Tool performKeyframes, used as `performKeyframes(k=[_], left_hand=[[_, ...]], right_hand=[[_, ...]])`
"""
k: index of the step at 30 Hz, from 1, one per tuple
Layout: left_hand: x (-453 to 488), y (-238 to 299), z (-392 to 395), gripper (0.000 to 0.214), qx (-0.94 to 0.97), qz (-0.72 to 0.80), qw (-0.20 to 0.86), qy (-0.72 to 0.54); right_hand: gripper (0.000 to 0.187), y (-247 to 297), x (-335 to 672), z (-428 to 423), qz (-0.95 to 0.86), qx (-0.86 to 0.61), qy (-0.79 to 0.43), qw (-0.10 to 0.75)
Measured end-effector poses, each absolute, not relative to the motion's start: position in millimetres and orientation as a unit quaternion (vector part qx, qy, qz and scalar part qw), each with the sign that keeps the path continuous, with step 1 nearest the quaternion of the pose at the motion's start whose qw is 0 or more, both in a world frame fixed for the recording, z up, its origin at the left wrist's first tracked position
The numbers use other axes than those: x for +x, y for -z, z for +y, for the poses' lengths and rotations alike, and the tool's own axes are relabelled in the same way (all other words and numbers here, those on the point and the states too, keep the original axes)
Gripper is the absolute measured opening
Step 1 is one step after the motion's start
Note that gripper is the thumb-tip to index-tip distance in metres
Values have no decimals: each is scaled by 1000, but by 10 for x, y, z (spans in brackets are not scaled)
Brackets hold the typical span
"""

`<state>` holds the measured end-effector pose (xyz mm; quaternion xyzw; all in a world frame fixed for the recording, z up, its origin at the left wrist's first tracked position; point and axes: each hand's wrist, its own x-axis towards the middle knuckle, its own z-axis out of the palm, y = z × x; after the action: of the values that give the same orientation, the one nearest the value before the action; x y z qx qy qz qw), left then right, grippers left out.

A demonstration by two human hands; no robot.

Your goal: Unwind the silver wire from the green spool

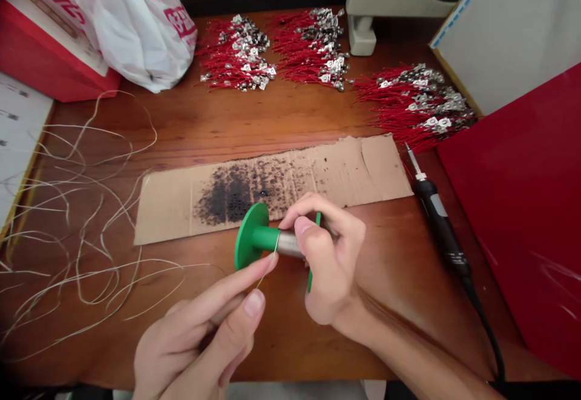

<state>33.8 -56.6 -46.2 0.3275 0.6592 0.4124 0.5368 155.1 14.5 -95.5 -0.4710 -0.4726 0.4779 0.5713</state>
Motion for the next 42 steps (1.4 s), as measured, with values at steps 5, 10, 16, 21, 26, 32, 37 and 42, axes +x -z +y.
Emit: performKeyframes(k=[5, 10, 16, 21, 26, 32, 37, 42], left_hand=[[228, 604, -607, 26, 330, 606, 588, -422], [161, 710, -623, 31, 337, 525, 642, -446], [170, 690, -625, 31, 362, 540, 619, -440], [284, 682, -690, 28, 473, 628, 424, -449], [365, 711, -732, 33, 524, 629, 351, -454], [454, 766, -760, 39, 526, 606, 352, -483], [515, 840, -737, 44, 482, 585, 397, -518], [485, 819, -688, 34, 453, 582, 475, -481]], right_hand=[[20, 937, 1539, 165, -493, -457, -466, 575], [27, 960, 1546, 169, -488, -431, -491, 579], [35, 1009, 1555, 196, -461, -438, -521, 569], [37, 1032, 1567, 225, -427, -425, -552, 576], [34, 997, 1568, 295, -388, -410, -564, 603], [44, 934, 1602, 404, -202, -510, -640, 538], [61, 878, 1598, 429, -139, -472, -721, 488], [70, 871, 1632, 428, -105, -389, -783, 473]])
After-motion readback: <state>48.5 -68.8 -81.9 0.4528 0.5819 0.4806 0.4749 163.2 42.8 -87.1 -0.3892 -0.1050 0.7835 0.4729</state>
